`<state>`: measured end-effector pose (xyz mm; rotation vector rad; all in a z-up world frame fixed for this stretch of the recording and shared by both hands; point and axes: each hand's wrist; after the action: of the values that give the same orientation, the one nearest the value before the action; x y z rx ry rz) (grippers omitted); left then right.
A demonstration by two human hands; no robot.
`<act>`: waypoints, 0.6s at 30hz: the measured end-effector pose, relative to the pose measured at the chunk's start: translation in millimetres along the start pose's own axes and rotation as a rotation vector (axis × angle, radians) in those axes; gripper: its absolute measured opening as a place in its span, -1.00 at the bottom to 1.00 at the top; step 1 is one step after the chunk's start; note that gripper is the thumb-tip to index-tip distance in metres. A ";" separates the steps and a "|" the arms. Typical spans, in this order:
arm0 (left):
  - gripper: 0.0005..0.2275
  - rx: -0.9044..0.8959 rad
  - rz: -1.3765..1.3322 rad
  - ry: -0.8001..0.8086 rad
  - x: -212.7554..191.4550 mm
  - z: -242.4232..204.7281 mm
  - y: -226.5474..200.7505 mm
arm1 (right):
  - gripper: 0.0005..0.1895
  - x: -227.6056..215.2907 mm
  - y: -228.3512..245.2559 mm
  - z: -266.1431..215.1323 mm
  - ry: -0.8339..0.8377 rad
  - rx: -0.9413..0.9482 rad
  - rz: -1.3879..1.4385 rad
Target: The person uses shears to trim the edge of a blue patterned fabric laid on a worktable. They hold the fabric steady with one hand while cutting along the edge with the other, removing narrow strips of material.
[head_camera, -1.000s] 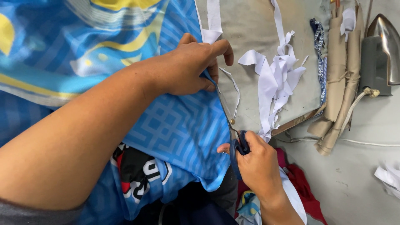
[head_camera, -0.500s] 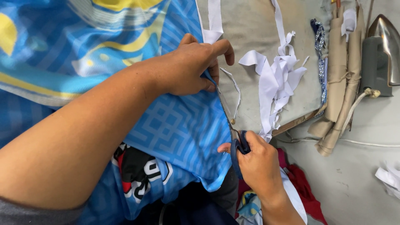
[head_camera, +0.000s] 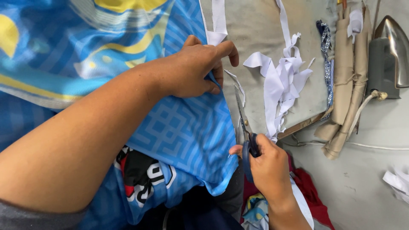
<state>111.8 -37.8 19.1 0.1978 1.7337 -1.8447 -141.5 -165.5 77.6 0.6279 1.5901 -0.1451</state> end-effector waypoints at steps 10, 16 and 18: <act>-0.49 0.195 0.283 -0.099 17.4 5.0 1.3 | -0.37 -16.4 -58.9 -19.9 0.132 0.307 0.834; -0.53 0.030 1.083 -0.193 54.5 -9.2 -64.3 | -0.73 -26.8 -52.7 -29.3 0.158 0.347 0.914; -0.37 -0.191 1.312 -0.109 77.1 -16.9 -91.7 | -0.58 -28.9 -55.8 -30.7 0.115 0.340 0.972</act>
<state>-2.4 -48.4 57.8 0.8793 1.1473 -0.6947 -195.1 -207.3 94.1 1.6242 1.2159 0.3595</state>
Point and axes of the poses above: each hand's wrist, its own z-axis towards the middle knuckle, its own x-axis out of the palm, y = z × x, and after that the axes turned 1 degree about -x, right-handed
